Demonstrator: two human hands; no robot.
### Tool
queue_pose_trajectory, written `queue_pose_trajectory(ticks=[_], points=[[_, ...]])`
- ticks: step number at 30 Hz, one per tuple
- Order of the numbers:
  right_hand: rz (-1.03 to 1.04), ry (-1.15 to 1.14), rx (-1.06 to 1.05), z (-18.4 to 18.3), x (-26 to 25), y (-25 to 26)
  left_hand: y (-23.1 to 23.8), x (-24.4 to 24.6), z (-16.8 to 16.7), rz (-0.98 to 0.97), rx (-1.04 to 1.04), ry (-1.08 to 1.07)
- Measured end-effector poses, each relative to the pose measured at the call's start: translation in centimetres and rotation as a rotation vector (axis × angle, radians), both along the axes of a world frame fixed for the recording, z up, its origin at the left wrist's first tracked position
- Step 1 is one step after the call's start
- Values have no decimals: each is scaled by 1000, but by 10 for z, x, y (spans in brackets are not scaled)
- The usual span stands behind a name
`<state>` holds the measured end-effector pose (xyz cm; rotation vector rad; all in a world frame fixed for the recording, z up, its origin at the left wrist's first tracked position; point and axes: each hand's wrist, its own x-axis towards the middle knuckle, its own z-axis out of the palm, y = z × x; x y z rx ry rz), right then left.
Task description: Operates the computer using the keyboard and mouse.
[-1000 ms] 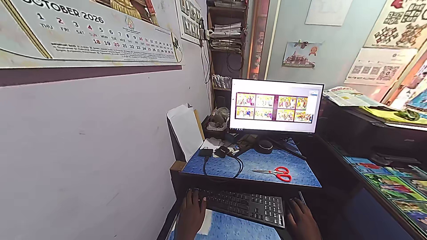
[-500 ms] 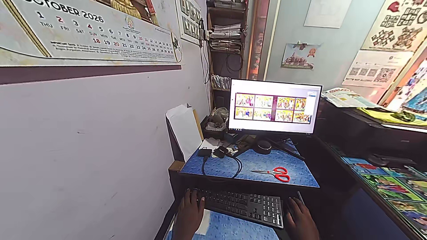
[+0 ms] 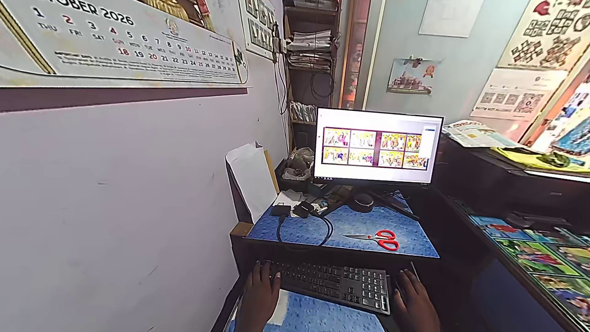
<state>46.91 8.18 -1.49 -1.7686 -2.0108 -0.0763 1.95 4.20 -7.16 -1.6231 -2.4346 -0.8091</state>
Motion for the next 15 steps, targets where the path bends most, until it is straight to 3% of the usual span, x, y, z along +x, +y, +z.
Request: queue_pose_trajectory(ticks=[15], points=[[1,24,-1,-3,1,2,0,0,2,8,-1,17]])
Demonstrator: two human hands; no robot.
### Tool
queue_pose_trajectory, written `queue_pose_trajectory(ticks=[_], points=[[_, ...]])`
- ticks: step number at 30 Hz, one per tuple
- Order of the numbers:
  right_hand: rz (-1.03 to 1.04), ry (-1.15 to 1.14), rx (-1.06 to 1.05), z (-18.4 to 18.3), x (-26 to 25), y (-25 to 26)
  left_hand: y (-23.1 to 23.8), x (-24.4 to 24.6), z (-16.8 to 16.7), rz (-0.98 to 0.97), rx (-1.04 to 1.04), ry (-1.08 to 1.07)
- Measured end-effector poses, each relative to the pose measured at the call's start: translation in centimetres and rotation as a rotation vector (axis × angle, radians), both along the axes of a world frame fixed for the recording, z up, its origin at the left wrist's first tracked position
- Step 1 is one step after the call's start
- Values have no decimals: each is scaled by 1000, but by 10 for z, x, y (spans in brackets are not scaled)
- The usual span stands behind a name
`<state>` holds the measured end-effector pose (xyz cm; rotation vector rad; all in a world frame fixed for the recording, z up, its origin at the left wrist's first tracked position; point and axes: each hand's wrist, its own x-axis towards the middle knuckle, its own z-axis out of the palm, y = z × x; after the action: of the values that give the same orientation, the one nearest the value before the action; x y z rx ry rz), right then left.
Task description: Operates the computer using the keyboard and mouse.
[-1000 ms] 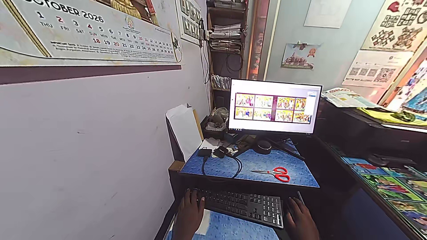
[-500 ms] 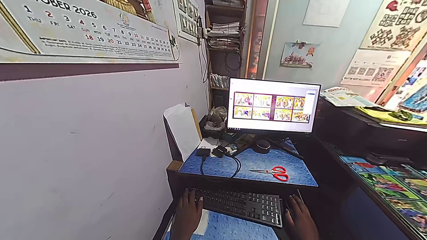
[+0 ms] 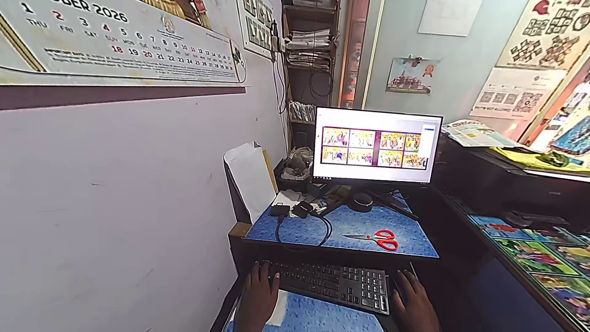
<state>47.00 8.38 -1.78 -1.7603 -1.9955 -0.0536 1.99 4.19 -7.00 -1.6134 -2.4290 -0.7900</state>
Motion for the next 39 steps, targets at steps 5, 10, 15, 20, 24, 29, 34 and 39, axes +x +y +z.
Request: queue_pose_trajectory(ticks=[5,10,15,20,24,29,34,39], points=[[19,-20,65,-15,1,1,-3,3,-5,-1,-33,7],[9,-9,79,-15,1,-1,-3,3,-7,4,-11,20],[-1,12,60,-10,1,0,-2,3,-1,5,-18,17],[14,33,75,-9,5,4,0,0,-2,-4,1,-16],[15,4,94,-6,5,3,0,-2,-4,-6,4,-12],[-8,18,88,-4,3,1,0,-2,-7,-3,13,0],[-14,18,66,-6,4,4,0,-2,-2,-3,-4,1],[-20,30,70,-8,4,2,0,-2,-3,-8,-3,4]])
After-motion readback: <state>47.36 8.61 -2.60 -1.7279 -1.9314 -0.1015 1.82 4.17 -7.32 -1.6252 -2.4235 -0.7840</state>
